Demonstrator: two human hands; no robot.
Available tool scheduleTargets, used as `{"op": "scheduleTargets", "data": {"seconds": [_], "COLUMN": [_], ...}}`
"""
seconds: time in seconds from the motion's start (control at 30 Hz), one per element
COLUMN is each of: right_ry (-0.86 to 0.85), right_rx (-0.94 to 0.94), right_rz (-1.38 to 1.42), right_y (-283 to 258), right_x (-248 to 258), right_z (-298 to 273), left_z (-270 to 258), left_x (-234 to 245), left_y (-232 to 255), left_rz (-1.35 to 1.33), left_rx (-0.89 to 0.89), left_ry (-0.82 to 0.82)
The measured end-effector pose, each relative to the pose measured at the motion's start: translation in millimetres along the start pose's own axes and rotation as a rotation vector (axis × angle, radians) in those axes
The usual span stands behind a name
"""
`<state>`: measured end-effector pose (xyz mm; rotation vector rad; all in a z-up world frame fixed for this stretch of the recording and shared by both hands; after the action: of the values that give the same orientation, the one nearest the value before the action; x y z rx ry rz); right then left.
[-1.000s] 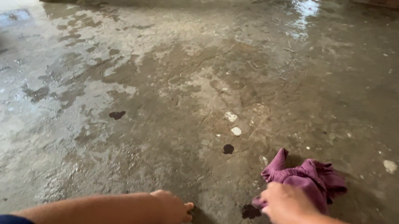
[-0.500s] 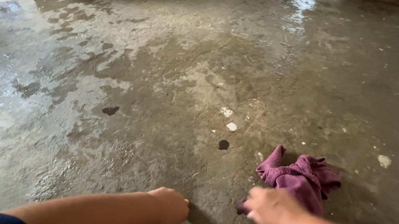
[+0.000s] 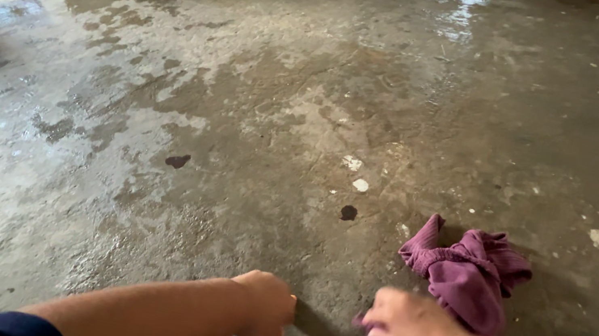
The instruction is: The person wipes a concrete floor using a purple cloth, moving it across wet areas and scrubbing dark spots.
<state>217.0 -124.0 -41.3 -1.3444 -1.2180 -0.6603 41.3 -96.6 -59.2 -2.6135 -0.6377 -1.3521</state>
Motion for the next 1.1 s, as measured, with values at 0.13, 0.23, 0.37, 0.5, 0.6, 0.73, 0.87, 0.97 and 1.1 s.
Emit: {"op": "scheduleTargets", "data": {"seconds": [0.13,0.23,0.37,0.5,0.6,0.73,0.87,0.97,1.1], "right_ry": [0.014,0.158,0.115,-0.149,-0.071,0.200,0.205,0.156,0.171], "right_rx": [0.010,-0.287,-0.277,0.087,0.021,-0.308,-0.406,-0.053,0.037], "right_rz": [0.075,0.036,0.016,-0.272,-0.058,-0.014,0.046,0.185,0.059], "right_y": [-3.6,45.2,52.7,-17.2,-2.2,72.6,71.9,9.0,-2.8], "right_x": [1.9,30.9,31.4,-43.2,-19.1,47.7,35.7,-2.1,8.4], "right_z": [-4.3,12.1,20.5,-4.1,-3.0,20.2,15.1,-7.0,-14.6], "left_z": [-3.9,-4.2,-7.4,-5.9,-5.9,6.8,21.6,26.9,27.8], "left_x": [5.9,8.9,10.4,8.9,9.2,15.3,12.1,15.4,8.9], "left_y": [-0.4,1.1,1.9,2.2,18.0,49.2,36.9,26.0,30.8], "left_rz": [-0.006,-0.006,0.008,0.030,0.185,0.142,0.014,-0.139,-0.162], "left_rx": [-0.026,-0.024,-0.034,-0.022,-0.089,-0.226,-0.067,0.008,0.005], "left_ry": [0.002,-0.037,-0.023,0.038,0.074,0.266,0.156,0.051,-0.048]}}
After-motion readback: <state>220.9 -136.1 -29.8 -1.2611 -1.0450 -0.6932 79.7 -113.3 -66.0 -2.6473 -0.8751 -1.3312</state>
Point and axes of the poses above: each hand's wrist, its own z-axis towards the middle knuckle, its own x-axis out of the back of the hand, y = z × x, the point moved 9 cm from there along z, towards the middle knuckle, and after that the axes turned 8 degrees about -x, right-handed, at the moved point
